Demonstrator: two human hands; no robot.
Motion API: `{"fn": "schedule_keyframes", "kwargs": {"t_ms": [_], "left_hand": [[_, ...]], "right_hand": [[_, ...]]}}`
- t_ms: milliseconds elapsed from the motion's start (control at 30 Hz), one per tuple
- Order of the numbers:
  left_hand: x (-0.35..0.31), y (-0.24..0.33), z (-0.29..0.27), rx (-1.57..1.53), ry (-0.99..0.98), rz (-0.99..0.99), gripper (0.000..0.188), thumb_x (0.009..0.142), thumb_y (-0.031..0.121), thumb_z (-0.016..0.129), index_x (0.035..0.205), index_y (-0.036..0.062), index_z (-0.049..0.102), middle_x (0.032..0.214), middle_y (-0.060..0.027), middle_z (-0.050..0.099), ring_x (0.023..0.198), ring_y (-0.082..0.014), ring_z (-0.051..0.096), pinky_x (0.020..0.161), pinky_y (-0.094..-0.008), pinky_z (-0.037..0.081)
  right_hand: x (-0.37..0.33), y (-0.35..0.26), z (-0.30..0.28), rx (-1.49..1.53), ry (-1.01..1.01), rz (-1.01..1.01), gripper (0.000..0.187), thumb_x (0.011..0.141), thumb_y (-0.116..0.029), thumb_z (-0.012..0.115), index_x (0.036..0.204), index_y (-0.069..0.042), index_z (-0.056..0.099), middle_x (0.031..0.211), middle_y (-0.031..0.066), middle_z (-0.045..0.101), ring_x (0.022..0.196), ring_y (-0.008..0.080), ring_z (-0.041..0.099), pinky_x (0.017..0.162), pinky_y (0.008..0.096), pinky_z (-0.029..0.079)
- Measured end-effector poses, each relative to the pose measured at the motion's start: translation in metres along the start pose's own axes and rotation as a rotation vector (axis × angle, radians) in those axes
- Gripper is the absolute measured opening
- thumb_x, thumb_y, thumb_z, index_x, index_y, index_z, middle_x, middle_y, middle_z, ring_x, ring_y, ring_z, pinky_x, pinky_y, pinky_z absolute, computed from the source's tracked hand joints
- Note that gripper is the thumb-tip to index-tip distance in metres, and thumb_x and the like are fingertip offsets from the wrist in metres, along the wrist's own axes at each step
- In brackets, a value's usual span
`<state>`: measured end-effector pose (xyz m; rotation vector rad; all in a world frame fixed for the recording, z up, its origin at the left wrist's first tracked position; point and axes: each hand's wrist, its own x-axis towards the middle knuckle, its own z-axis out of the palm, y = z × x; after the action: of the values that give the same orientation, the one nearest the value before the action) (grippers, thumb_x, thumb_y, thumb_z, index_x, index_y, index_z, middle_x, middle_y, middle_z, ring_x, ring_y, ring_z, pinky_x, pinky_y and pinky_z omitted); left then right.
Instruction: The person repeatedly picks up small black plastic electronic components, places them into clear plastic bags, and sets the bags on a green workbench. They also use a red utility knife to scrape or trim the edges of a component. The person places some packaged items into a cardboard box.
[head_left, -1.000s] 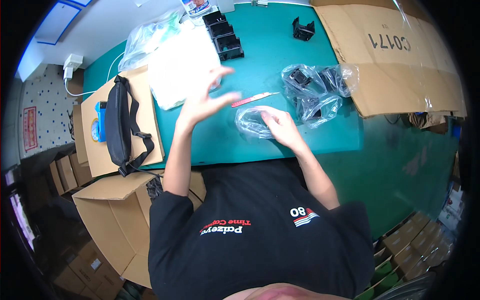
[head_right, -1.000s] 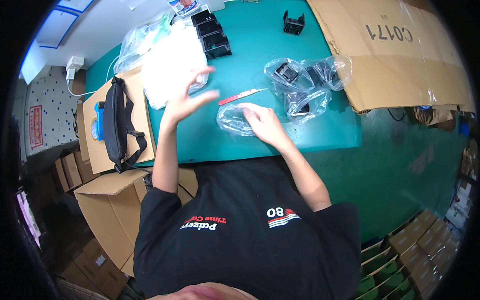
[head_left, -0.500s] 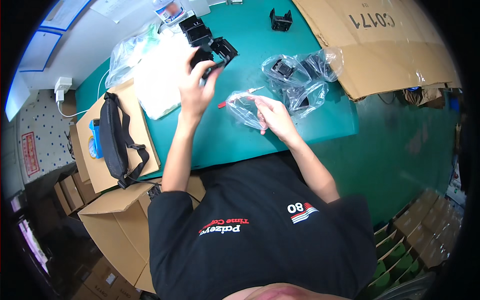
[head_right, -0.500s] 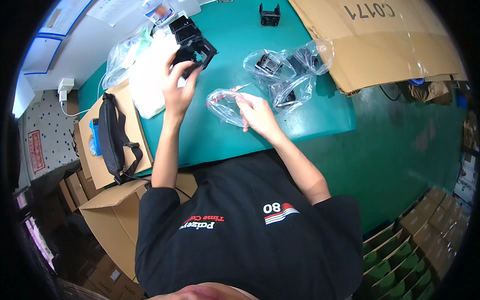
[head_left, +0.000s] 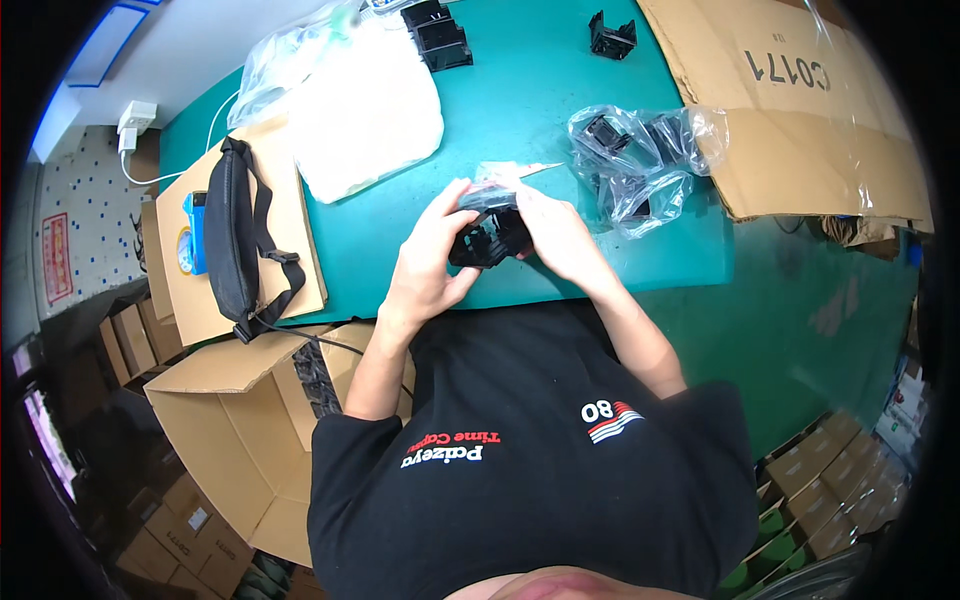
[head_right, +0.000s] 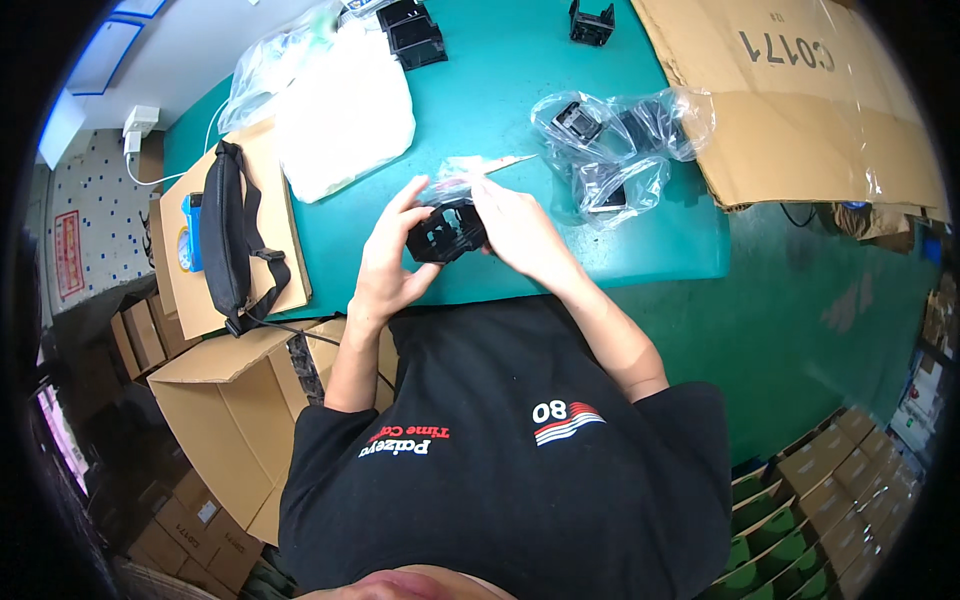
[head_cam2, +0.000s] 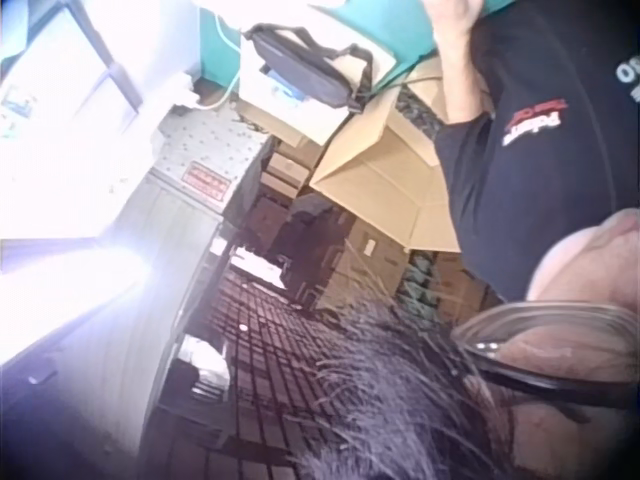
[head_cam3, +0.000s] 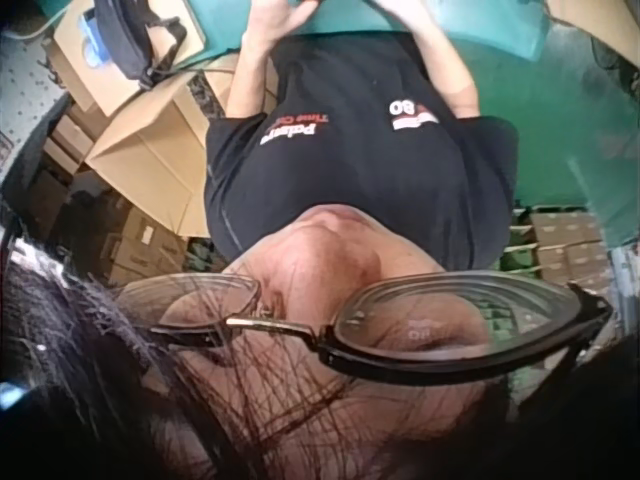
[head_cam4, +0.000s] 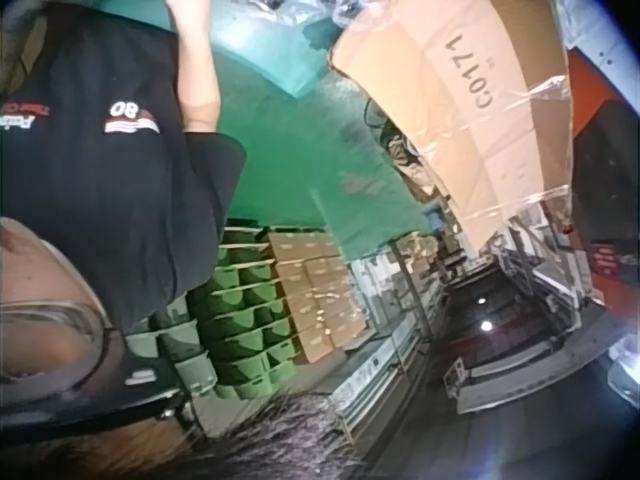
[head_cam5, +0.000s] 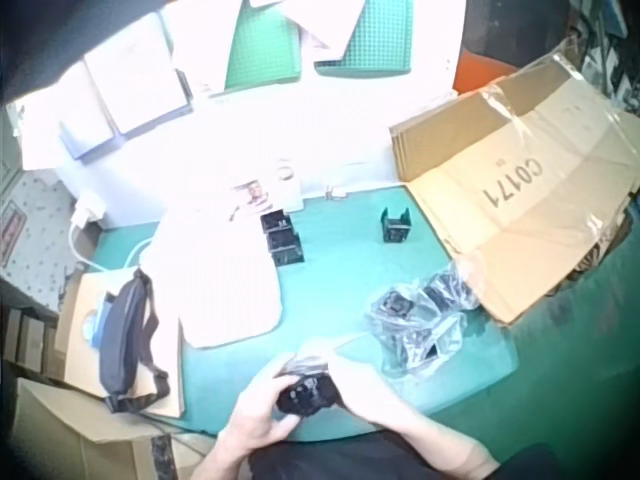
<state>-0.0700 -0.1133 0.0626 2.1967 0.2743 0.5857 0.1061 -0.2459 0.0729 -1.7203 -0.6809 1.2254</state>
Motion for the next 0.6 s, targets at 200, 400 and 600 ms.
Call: {"fn": "schedule_keyframes", "kwargs": {"t_ms": [200,400,600], "left_hand": [[0.001,0.001,0.006,0.161,0.151,-0.022,0.066,0.060,0.001,0.082,0.121,0.0005,0.058,0.125,-0.0201,0.061,0.116,-0.0385,0.061,0.096,-0.0432,0.053],[0.012,0.004,0.032,0.396,0.330,-0.063,0.068,0.057,0.006,0.088,0.117,0.0006,0.058,0.114,-0.0182,0.054,0.106,-0.0362,0.055,0.088,-0.0448,0.050],[0.020,-0.011,0.047,0.136,0.565,-0.046,0.061,0.065,0.013,0.092,0.111,-0.0004,0.056,0.103,-0.0167,0.052,0.095,-0.0335,0.052,0.081,-0.0436,0.046]], "right_hand": [[0.006,0.018,0.015,-0.458,0.435,-0.517,0.039,0.099,-0.007,0.055,0.137,-0.007,0.057,0.107,0.0199,0.063,0.088,0.0382,0.067,0.072,0.0456,0.055],[-0.005,0.024,0.047,-0.308,0.475,-0.622,0.032,0.087,0.006,0.060,0.116,-0.004,0.054,0.106,0.0184,0.056,0.079,0.0408,0.066,0.066,0.0465,0.055],[0.016,0.031,0.048,-0.238,0.469,-0.409,0.021,0.086,0.002,0.062,0.103,0.000,0.049,0.094,0.0186,0.054,0.070,0.0392,0.062,0.062,0.0467,0.051]]}}
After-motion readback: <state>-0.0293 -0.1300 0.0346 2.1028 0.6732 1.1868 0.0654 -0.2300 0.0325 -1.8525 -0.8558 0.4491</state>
